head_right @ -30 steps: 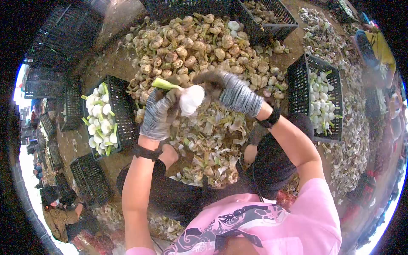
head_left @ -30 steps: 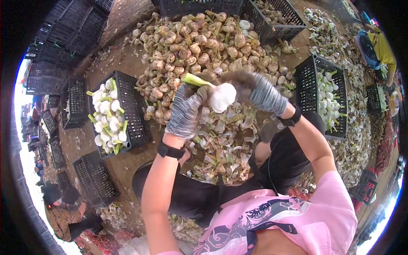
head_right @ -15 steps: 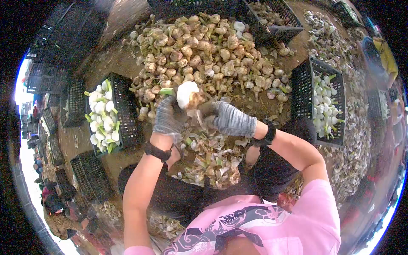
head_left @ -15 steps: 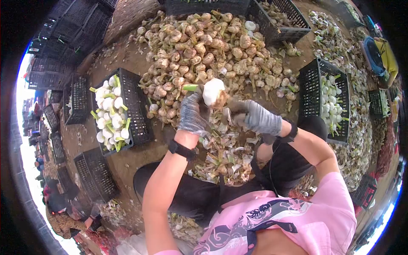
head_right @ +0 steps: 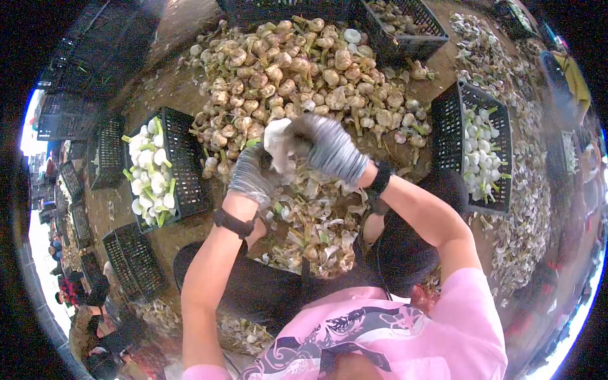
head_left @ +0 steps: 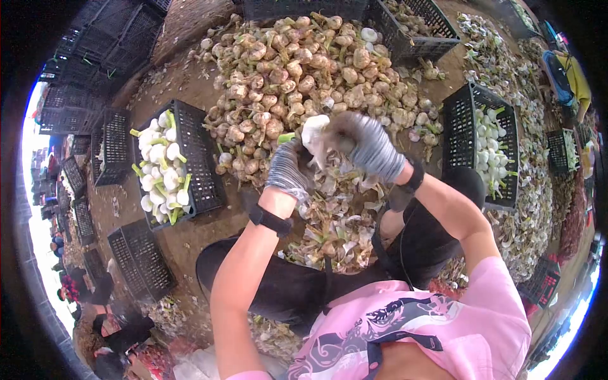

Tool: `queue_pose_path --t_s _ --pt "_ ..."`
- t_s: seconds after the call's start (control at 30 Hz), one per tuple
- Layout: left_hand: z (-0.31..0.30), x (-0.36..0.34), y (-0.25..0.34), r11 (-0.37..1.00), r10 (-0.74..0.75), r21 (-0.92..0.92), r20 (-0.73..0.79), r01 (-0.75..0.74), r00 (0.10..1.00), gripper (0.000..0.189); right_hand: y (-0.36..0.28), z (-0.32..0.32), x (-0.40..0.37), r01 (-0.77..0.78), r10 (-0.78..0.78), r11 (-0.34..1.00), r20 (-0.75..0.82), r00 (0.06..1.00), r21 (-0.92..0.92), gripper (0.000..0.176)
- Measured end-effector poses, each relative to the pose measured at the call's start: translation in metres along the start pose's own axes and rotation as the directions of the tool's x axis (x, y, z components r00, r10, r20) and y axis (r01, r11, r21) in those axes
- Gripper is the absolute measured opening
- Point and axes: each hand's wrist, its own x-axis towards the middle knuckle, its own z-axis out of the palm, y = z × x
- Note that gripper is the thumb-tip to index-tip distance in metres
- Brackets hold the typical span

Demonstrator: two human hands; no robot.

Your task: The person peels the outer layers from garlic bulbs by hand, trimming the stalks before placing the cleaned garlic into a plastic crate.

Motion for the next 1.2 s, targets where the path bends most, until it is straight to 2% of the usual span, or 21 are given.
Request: queue_pose_path --t_s 0.03,0.07,0.13,0.2,0.27,0.3,0.4,0.47,0.5,0.53,0.57,0.63,0.7,0.77,0.83,0.87,1.0,1.07,1.1,1.13,1.2 --pt "0.007 -0.004 0.000 0.997 0.020 -0.076 0.073 -0.014 0.997 0.024 -0.001 -0.001 0.001 -0.307 0.323 0.792 0.065 0.944 0.528 0.026" --pt "0.008 -0.004 -0.001 0.997 0.022 -0.076 0.074 -0.016 0.997 0.024 0.015 -0.002 0.001 -0.217 0.338 0.502 0.041 0.940 0.837 0.019" --pt "0.007 -0.003 0.000 0.994 0.072 -0.081 0.022 -0.070 0.997 0.026 0.039 -0.015 0.003 -0.204 0.379 -0.320 0.323 0.867 0.925 0.017" --pt "-0.004 0.006 0.000 0.993 0.092 -0.085 0.048 -0.088 0.995 0.025 0.029 -0.024 0.004 -0.279 0.214 -0.195 0.318 0.924 0.940 0.017" --pt "-0.014 0.015 0.001 0.988 0.051 -0.149 0.080 -0.039 0.996 0.023 0.013 -0.024 0.005 -0.299 0.428 0.660 -0.017 0.904 0.689 0.018" --pt "-0.015 0.018 0.001 0.988 0.052 -0.151 0.081 -0.039 0.995 0.023 0.027 -0.014 0.007 -0.191 0.252 0.926 -0.156 0.955 0.325 0.022" --pt "-0.014 0.020 -0.002 0.980 0.062 -0.193 0.008 -0.059 0.998 0.020 0.035 0.006 0.001 -0.115 0.039 0.965 -0.305 0.952 -0.236 0.027" --pt "-0.011 0.017 -0.003 0.979 0.151 -0.131 -0.041 -0.155 0.988 0.017 0.034 0.007 -0.001 -0.173 0.098 0.936 -0.243 0.965 -0.308 0.036" --pt "-0.011 0.018 -0.005 0.974 0.214 -0.065 -0.052 -0.218 0.975 0.022 0.034 0.009 0.001 -0.020 -0.013 0.981 -0.166 0.986 -0.194 0.041" --pt "-0.013 0.018 -0.006 0.970 0.229 -0.074 -0.035 -0.231 0.973 0.022 0.032 0.011 0.000 -0.196 0.209 0.884 0.017 0.978 0.424 0.044" --pt "-0.018 0.019 -0.008 0.958 0.265 0.115 -0.003 -0.263 0.964 0.021 0.019 0.012 0.003 -0.376 0.413 0.411 0.198 0.889 0.830 0.047" --pt "-0.030 0.030 -0.020 0.839 0.393 0.409 0.003 -0.360 0.920 0.017 0.081 0.028 0.001 -0.159 0.085 0.902 0.197 0.977 0.402 0.042" --pt "-0.018 0.019 -0.016 0.879 0.337 0.364 -0.017 -0.308 0.942 0.024 0.073 0.027 0.019 -0.541 0.439 0.384 0.368 0.820 0.748 0.037" --pt "-0.007 0.009 -0.006 0.890 0.293 0.396 -0.123 -0.224 0.948 0.029 0.092 0.011 0.051 -0.455 0.471 -0.420 0.617 0.630 0.785 0.032" --pt "-0.002 0.002 -0.002 0.892 0.311 0.381 -0.125 -0.243 0.942 0.029 0.022 -0.017 0.103 -0.436 0.750 0.006 0.284 0.597 0.900 0.033" --pt "-0.003 0.002 -0.002 0.893 0.326 0.368 -0.131 -0.259 0.936 0.028 0.066 -0.031 0.132 -0.322 0.518 0.170 0.193 0.833 0.931 0.035" --pt "-0.006 0.002 0.002 0.931 0.276 0.288 -0.158 -0.223 0.948 0.037 0.062 -0.105 0.260 -0.032 0.037 0.338 0.020 0.999 0.941 0.041" --pt "-0.011 0.008 -0.002 0.941 0.287 0.225 -0.135 -0.253 0.948 0.035 0.032 -0.098 0.267 -0.005 0.194 0.223 -0.040 0.980 0.975 0.029" --pt "-0.004 0.002 0.001 0.946 0.282 0.205 -0.144 -0.250 0.949 0.034 0.050 -0.089 0.274 0.091 0.099 0.474 -0.155 0.983 0.876 0.039" --pt "0.001 -0.003 0.005 0.951 0.277 0.181 -0.154 -0.249 0.948 0.033 0.069 -0.087 0.269 -0.074 0.292 0.434 -0.062 0.954 0.898 0.037" --pt "0.001 -0.005 0.007 0.957 0.216 0.233 -0.186 -0.171 0.959 0.030 0.102 -0.061 0.260 -0.185 0.219 0.936 -0.086 0.972 0.301 0.030"
